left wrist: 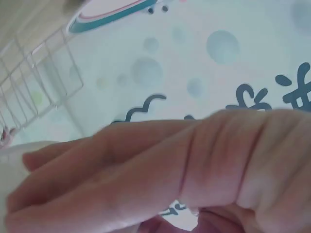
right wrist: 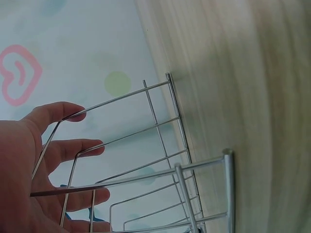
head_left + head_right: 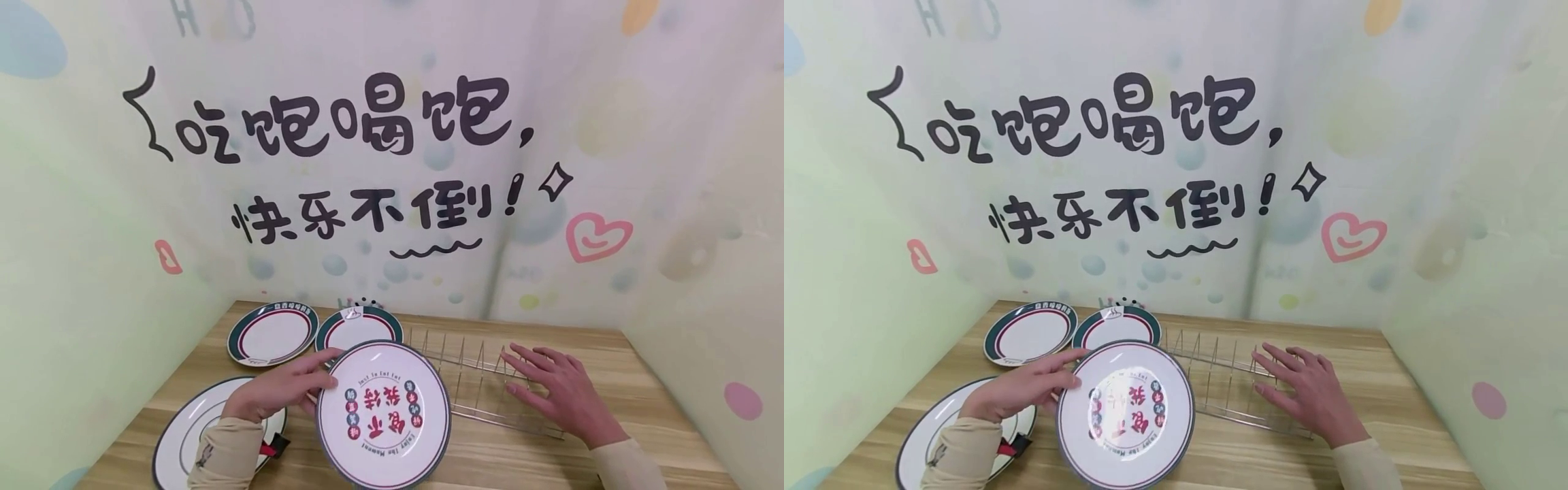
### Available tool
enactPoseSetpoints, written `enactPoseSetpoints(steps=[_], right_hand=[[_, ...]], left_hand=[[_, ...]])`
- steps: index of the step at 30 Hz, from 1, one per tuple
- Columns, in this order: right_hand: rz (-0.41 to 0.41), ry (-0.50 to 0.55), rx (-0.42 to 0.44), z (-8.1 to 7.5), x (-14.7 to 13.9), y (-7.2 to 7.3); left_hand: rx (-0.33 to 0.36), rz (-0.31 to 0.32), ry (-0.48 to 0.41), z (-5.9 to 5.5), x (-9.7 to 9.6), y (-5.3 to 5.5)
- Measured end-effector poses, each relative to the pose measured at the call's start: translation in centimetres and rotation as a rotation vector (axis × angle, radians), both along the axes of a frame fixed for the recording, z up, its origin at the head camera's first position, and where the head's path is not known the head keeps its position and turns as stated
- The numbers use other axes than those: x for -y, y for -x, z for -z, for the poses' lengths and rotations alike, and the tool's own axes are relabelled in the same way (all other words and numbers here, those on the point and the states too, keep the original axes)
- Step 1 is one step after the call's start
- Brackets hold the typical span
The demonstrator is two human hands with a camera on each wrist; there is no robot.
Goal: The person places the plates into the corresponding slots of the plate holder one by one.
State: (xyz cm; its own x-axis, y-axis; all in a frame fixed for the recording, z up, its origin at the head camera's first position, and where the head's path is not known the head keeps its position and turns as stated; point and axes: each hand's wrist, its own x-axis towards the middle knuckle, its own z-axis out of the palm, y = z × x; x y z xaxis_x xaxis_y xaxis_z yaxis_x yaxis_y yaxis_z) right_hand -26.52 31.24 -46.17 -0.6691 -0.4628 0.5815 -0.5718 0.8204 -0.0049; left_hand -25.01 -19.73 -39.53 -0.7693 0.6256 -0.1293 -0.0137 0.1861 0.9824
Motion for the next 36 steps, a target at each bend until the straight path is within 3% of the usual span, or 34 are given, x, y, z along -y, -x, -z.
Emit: enactPoseSetpoints(steps=[8,19,27,36], right_hand=[[0.008,-0.002,-0.007,0.0,-0.1,0.0],[-0.003,0.011,-0.023,-0.1,0.0,-0.1],[0.000,0.004,-0.028,0.0,0.1,-0.2],[0.002,0.000,-0.028,0.1,0.1,-0.1]], left_hand=[[-0.093,-0.085,-0.091,-1.3,-2.8,-0.3],[-0.110,-0.239,-0.242,-2.5,-8.5,-0.7],[-0.241,-0.376,-0.216,-2.4,-13.1,-0.1],[-0.444,-0.402,-0.084,-2.6,-16.7,0.1]])
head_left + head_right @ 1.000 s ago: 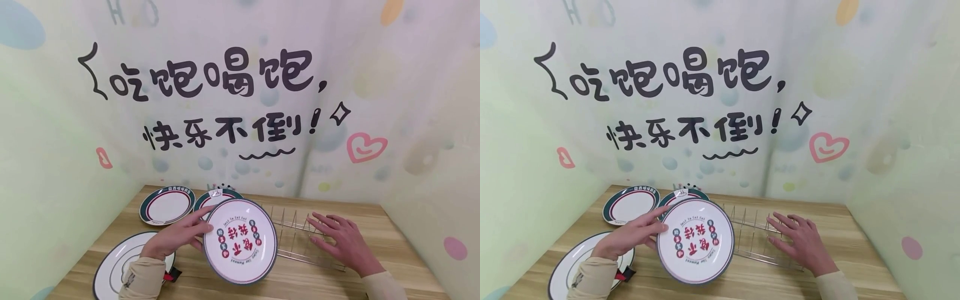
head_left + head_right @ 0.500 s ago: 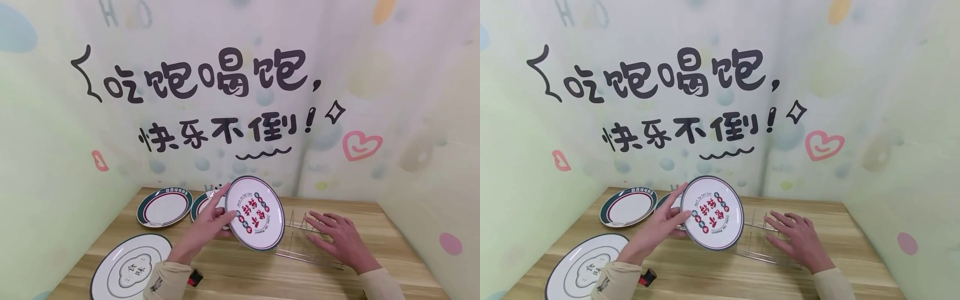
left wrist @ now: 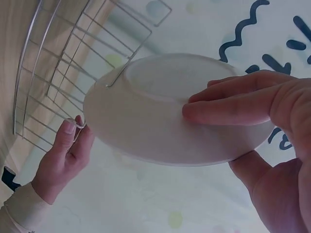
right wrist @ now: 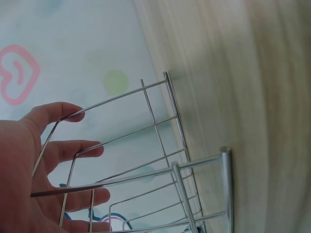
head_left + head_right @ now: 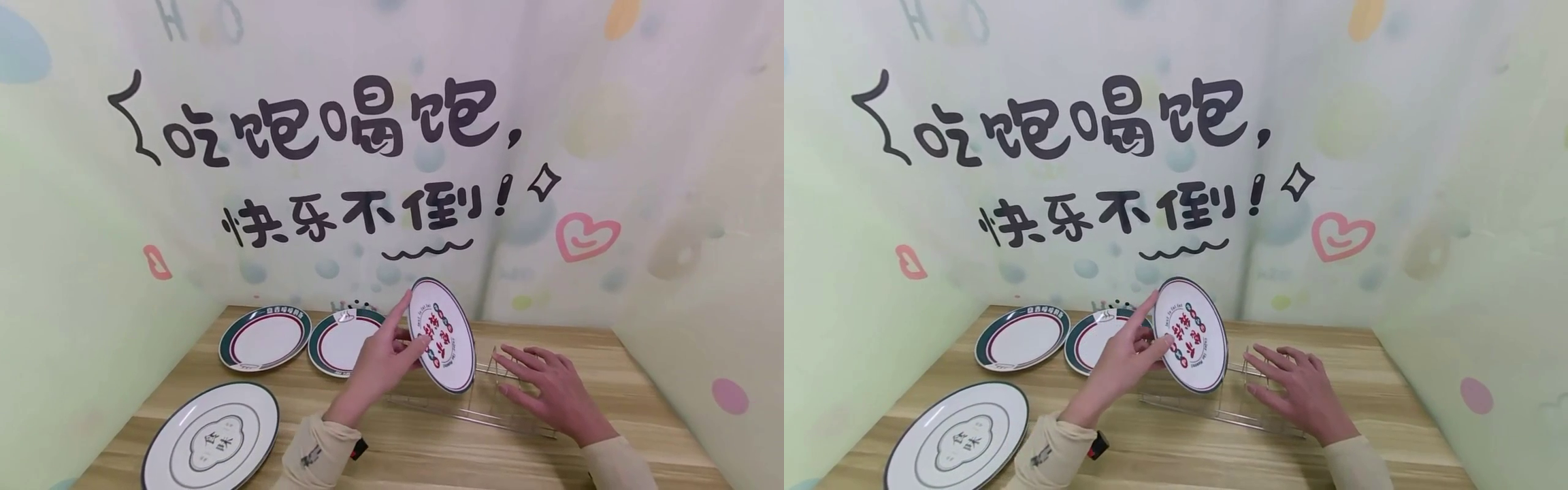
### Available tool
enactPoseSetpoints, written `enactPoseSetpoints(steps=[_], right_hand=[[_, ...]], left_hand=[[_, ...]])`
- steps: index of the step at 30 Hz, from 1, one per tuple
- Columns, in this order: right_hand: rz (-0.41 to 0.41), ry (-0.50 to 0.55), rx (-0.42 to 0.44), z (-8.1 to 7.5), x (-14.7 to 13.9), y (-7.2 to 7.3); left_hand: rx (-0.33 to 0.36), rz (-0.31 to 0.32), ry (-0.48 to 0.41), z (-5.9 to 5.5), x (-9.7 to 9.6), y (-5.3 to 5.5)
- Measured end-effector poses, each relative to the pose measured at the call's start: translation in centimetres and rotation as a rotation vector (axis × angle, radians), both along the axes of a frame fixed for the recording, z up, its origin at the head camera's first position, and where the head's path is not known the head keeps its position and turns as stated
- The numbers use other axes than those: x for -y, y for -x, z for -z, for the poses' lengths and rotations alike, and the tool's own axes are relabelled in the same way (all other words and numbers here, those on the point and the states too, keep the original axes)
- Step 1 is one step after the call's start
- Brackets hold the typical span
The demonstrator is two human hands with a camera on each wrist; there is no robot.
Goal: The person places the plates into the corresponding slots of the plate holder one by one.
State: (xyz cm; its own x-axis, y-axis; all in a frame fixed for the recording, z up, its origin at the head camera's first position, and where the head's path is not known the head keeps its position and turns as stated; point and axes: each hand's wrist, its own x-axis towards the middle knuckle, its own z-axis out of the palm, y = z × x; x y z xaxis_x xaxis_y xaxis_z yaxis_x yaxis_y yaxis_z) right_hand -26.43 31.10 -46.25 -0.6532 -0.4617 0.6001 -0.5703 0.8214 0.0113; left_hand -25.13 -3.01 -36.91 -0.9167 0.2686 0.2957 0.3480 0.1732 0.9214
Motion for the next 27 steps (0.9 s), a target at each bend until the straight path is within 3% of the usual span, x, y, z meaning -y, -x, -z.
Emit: enactPoseSetpoints(steps=[6,16,18,27], right_hand=[[-0.005,0.006,0.000,-0.2,-0.2,0.0],[-0.015,0.022,0.007,-0.3,-0.2,-0.2],[-0.016,0.026,0.009,-0.2,-0.1,-0.2],[-0.025,0.030,0.002,-0.2,0.2,-0.2]], left_hand=[[-0.122,-0.080,0.144,-0.5,-1.9,-0.7],[-0.461,-0.208,0.322,0.8,-5.6,-1.9],[-0.475,-0.215,0.335,1.1,-6.0,-1.9],[-0.413,-0.215,0.323,2.4,-6.8,-2.0]])
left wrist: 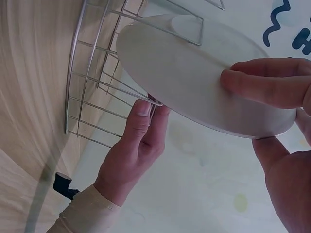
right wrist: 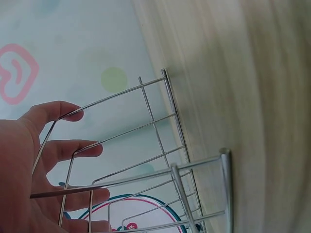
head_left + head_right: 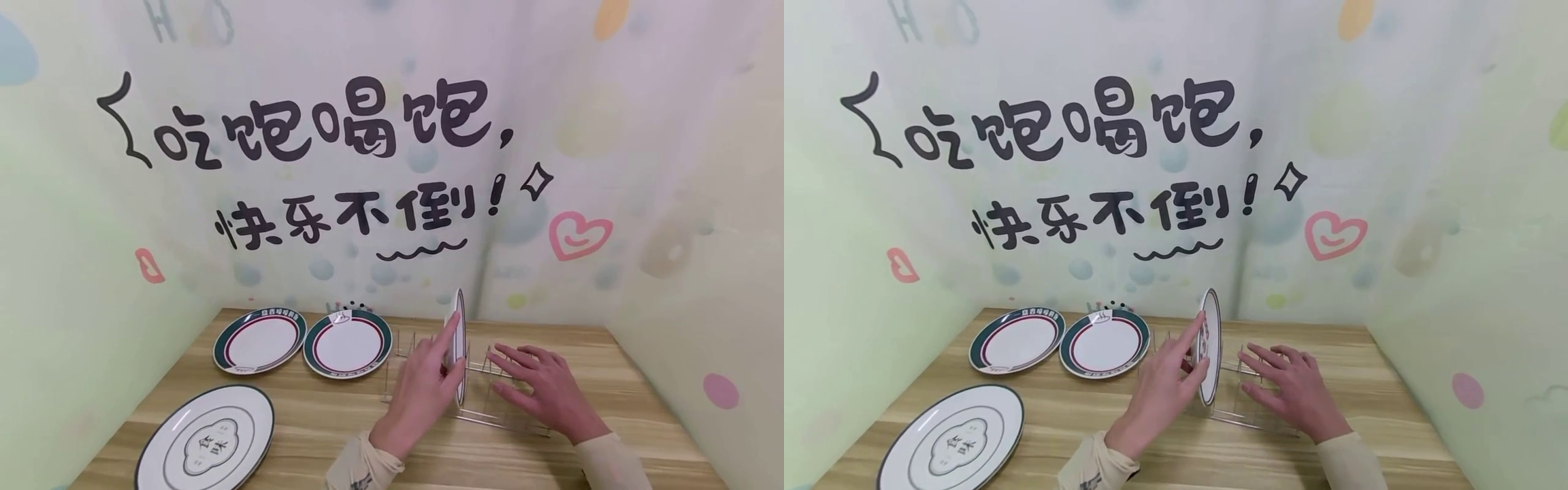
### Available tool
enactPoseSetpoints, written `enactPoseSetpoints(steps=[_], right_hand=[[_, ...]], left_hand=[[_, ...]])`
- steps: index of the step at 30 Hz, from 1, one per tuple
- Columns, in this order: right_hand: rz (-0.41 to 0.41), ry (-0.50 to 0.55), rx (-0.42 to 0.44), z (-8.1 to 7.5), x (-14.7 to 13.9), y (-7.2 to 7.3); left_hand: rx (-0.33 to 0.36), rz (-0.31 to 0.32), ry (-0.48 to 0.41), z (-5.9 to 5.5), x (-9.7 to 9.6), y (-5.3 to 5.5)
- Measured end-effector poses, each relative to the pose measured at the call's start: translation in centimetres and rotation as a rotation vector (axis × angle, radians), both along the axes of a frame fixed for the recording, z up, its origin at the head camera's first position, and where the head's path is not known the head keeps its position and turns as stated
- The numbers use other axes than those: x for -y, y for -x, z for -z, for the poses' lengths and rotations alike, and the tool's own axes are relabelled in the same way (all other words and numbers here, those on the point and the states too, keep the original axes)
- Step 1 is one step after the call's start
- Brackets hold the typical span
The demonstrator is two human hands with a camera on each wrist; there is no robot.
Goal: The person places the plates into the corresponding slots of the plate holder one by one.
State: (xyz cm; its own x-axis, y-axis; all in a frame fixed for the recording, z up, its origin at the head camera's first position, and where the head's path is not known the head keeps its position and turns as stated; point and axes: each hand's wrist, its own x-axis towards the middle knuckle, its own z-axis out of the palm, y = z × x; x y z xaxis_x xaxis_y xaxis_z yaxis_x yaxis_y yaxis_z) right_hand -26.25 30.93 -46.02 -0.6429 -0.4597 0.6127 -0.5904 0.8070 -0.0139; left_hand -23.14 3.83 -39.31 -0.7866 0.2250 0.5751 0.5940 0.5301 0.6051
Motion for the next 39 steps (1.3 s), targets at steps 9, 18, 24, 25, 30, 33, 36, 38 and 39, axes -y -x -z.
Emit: enactPoseSetpoints(steps=[9,18,24,25,30,33,36,38,39], right_hand=[[0.012,-0.002,-0.015,0.2,0.0,0.1],[0.004,0.006,-0.036,0.4,0.0,0.2],[0.013,0.003,-0.029,0.4,0.1,0.1],[0.014,0.001,-0.028,0.4,0.1,0.1],[0.005,-0.007,-0.031,0.5,0.2,0.2],[0.002,-0.008,-0.038,0.6,0.1,0.3],[0.001,-0.013,-0.042,0.4,0.1,0.4],[0.003,-0.014,-0.037,0.5,0.0,0.4],[0.003,-0.013,-0.035,0.5,0.0,0.3]], left_hand=[[0.008,-0.017,-0.001,0.7,-0.3,0.1],[0.036,-0.013,-0.017,1.4,-0.5,0.2],[0.093,0.016,-0.046,1.6,-0.2,-0.2],[0.106,0.021,-0.054,1.8,-0.1,-0.2],[0.189,0.035,-0.075,2.6,0.3,-0.6],[0.220,0.026,-0.060,2.8,0.4,-0.6],[0.227,-0.011,-0.072,2.3,1.2,-0.2],[0.229,-0.081,-0.072,1.8,2.3,0.4],[0.230,-0.127,-0.071,1.6,3.0,0.9]])
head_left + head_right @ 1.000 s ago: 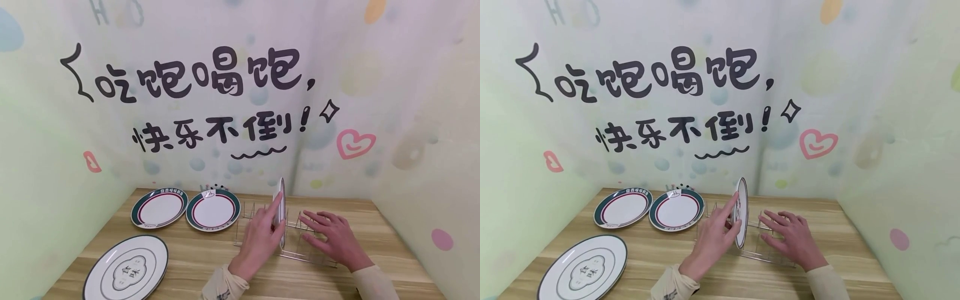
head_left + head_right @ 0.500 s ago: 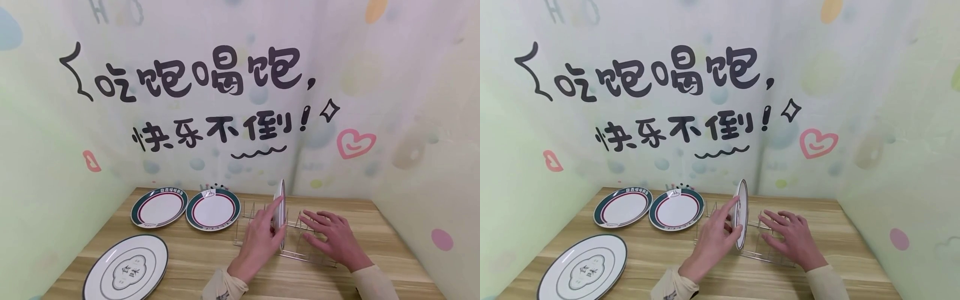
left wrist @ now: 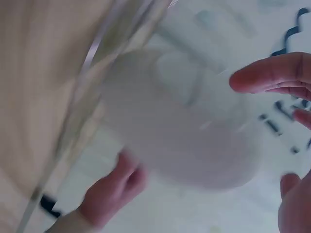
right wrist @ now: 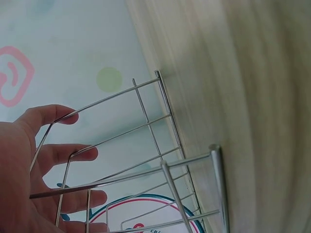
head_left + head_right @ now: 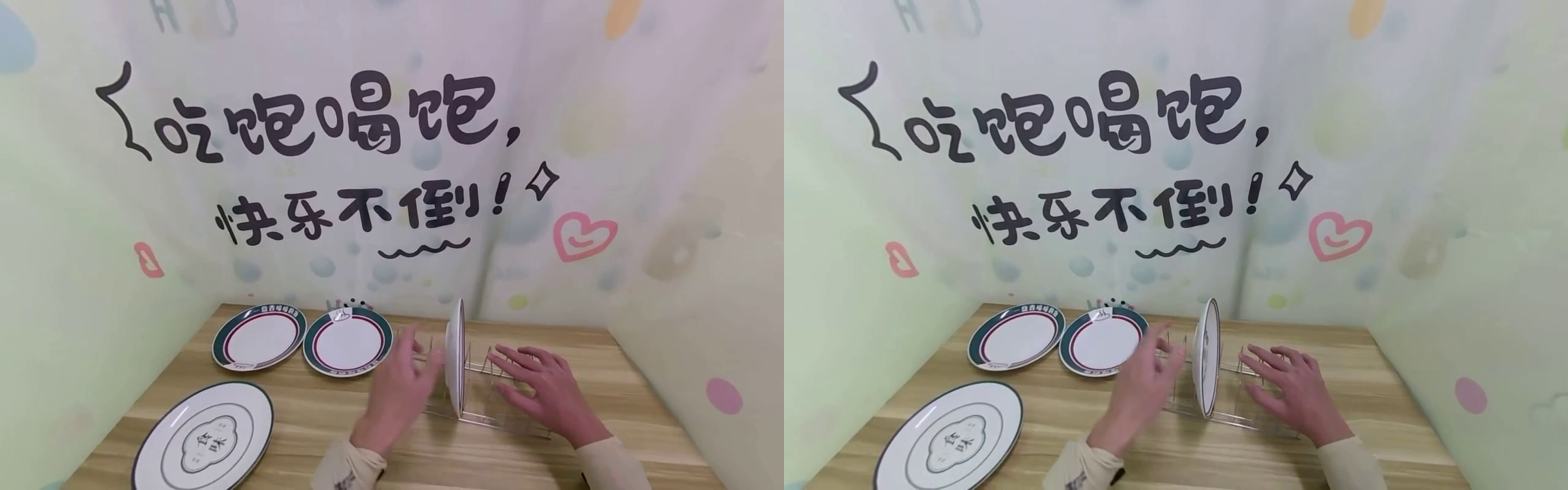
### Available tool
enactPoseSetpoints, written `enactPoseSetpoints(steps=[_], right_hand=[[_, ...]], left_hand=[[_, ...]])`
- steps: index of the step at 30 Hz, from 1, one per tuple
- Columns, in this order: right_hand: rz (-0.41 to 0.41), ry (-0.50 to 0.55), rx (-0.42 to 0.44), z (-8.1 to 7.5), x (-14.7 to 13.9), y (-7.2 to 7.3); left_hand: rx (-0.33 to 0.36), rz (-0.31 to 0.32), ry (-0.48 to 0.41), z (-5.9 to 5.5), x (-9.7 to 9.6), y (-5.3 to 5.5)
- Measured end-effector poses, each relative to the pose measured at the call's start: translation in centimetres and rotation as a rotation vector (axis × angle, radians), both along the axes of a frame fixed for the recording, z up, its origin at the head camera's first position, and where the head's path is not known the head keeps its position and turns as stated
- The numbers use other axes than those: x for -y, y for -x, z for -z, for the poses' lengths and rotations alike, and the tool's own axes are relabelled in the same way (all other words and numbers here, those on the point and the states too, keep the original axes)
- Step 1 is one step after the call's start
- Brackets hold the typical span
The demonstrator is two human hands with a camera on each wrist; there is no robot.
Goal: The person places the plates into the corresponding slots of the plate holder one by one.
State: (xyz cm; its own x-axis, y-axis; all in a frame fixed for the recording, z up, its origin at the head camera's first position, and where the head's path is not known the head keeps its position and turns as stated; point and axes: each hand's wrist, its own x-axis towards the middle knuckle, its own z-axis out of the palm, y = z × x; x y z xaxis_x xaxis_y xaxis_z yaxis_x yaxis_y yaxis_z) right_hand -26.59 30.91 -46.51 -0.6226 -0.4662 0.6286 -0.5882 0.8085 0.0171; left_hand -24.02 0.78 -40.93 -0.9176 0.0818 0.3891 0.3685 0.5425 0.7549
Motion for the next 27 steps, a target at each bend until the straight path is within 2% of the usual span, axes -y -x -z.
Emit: enactPoseSetpoints(steps=[3,6,9,12,14,18,27], right_hand=[[0.000,0.008,0.002,-0.1,0.0,0.0],[0.000,0.013,0.000,-0.2,0.0,-0.1],[-0.001,0.010,0.002,-0.2,0.0,-0.1],[-0.003,0.011,0.008,-0.1,0.1,-0.1],[-0.005,0.013,0.012,-0.2,0.1,0.0],[-0.005,0.010,0.021,-0.2,0.2,0.0],[0.007,0.006,0.039,-0.1,0.2,-0.1]], left_hand=[[0.031,-0.156,0.060,-0.2,2.9,1.7],[0.080,-0.304,0.139,0.4,6.1,3.3],[0.117,-0.404,0.184,1.3,8.8,4.5],[0.162,-0.470,0.208,1.9,10.9,5.1],[0.198,-0.495,0.214,2.1,11.9,5.3],[0.273,-0.505,0.225,2.5,13.3,5.8],[0.331,-0.425,0.198,4.1,14.7,6.5]])
